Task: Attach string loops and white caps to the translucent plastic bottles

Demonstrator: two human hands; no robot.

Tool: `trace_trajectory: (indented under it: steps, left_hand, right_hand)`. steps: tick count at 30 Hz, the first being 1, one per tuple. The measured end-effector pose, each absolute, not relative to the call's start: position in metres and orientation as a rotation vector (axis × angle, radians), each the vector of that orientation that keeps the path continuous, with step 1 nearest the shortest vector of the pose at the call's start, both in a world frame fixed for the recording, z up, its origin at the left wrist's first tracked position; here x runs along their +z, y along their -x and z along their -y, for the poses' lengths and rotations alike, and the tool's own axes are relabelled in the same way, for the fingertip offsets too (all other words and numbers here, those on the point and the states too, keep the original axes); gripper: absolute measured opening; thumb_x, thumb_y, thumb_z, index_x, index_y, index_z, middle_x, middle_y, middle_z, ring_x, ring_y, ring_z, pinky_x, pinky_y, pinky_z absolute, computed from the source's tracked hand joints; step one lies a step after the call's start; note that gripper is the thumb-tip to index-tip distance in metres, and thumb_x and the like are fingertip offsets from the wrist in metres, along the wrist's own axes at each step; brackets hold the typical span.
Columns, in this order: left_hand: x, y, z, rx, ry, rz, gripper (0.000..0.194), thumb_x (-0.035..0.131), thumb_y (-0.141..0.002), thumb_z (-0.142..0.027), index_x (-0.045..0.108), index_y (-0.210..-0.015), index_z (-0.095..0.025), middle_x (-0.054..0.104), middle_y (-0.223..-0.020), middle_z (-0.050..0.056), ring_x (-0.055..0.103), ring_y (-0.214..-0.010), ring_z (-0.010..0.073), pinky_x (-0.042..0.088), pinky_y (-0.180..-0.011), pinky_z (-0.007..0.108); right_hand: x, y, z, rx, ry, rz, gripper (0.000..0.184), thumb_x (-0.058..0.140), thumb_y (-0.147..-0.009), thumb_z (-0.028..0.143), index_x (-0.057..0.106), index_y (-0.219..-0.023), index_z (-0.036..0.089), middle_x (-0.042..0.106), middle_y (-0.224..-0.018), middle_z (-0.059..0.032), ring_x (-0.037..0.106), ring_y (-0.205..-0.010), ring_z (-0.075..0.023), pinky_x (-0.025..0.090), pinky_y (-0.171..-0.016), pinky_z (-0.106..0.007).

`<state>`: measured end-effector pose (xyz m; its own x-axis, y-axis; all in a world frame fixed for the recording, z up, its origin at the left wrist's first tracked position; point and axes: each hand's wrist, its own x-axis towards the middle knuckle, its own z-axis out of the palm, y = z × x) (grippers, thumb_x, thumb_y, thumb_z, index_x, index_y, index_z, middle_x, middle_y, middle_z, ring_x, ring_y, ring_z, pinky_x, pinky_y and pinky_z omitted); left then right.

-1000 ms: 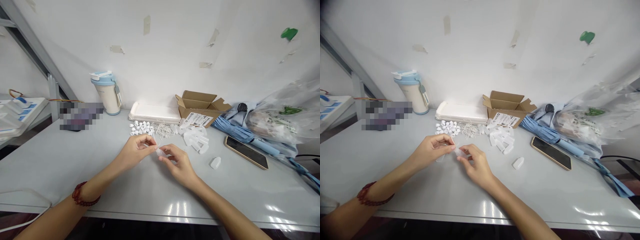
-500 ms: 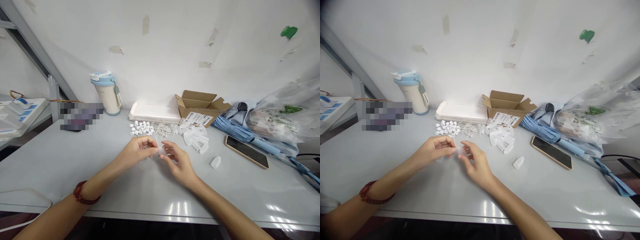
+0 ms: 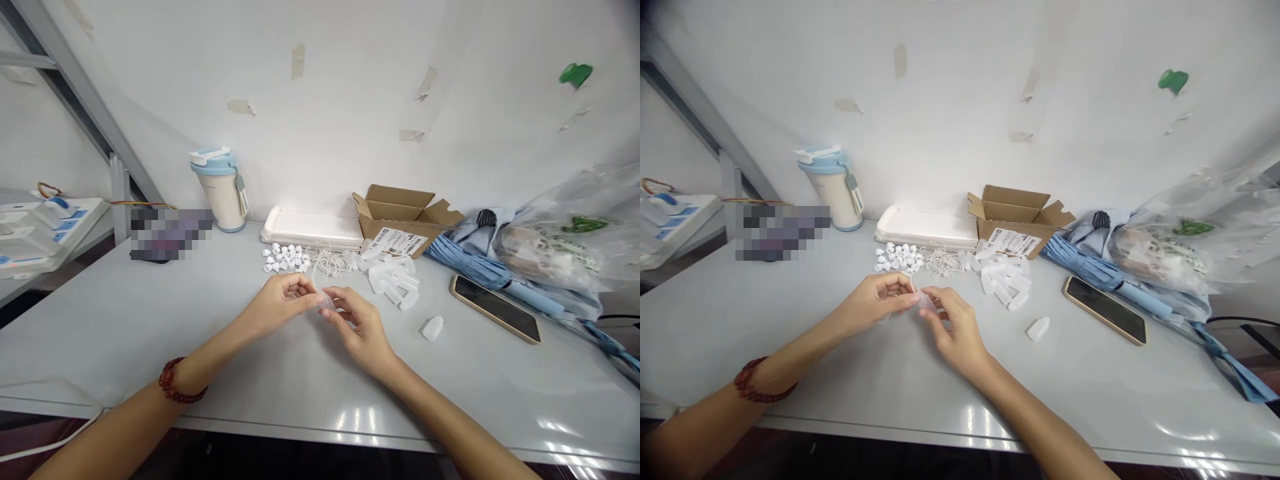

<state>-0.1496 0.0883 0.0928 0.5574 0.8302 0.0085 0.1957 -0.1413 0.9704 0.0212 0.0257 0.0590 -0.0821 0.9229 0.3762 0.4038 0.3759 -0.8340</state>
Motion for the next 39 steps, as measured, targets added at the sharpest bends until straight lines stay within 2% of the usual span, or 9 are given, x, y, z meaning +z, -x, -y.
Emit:
trace_trajectory:
  steps: [16,25,29,33,39]
  left_hand:
    - [0.088,0.151,-0.089,0.637,-1.68,-0.812,0.02,0.061,-0.079,-0.038,0.069,-0.078,-0.02,0.066,-0.073,0.0,0.06,-0.072,0.0152,0.045,-0.065,0.024]
    - [0.089,0.152,-0.09,0.587,-1.698,-0.802,0.022,0.056,-0.083,-0.039,0.065,-0.081,-0.019,0.062,-0.071,-0.002,0.056,-0.065,0.0122,0.042,-0.06,0.022]
    - [0.087,0.152,-0.09,0.576,-1.715,-0.815,0.02,0.055,-0.084,-0.036,0.065,-0.085,-0.018,0.062,-0.072,-0.002,0.055,-0.065,0.0117,0.043,-0.061,0.022]
    - [0.085,0.152,-0.089,0.582,-1.79,-0.866,0.019,0.052,-0.084,-0.031,0.065,-0.084,-0.018,0.062,-0.071,-0.002,0.056,-0.065,0.0124,0.044,-0.062,0.023]
    - [0.081,0.152,-0.09,0.773,-2.231,-1.185,0.014,0.051,-0.08,-0.018,0.063,-0.074,-0.016,0.064,-0.069,0.001,0.056,-0.063,0.0152,0.043,-0.062,0.028]
  right_hand:
    - [0.057,-0.017,-0.026,0.822,1.215,1.57,0.018,0.058,-0.083,0.028,0.055,-0.099,0.02,0.062,-0.095,-0.0058,0.065,-0.078,-0.0171,0.053,-0.06,-0.028]
    - [0.058,-0.018,-0.025,0.875,1.215,1.597,0.022,0.053,-0.087,0.028,0.052,-0.107,0.019,0.062,-0.101,-0.0077,0.065,-0.081,-0.0167,0.053,-0.061,-0.027]
    - [0.062,-0.018,-0.024,0.798,1.268,1.622,0.023,0.054,-0.085,0.025,0.055,-0.107,0.019,0.064,-0.095,-0.0066,0.064,-0.083,-0.0173,0.052,-0.058,-0.025]
    - [0.06,-0.019,-0.027,0.752,1.254,1.625,0.022,0.054,-0.084,0.023,0.058,-0.105,0.019,0.065,-0.093,-0.0059,0.064,-0.083,-0.0169,0.053,-0.066,-0.028]
    - [0.054,-0.019,-0.03,0.807,1.321,1.572,0.024,0.057,-0.082,0.025,0.063,-0.103,0.017,0.067,-0.095,-0.0071,0.063,-0.082,-0.0172,0.052,-0.07,-0.03]
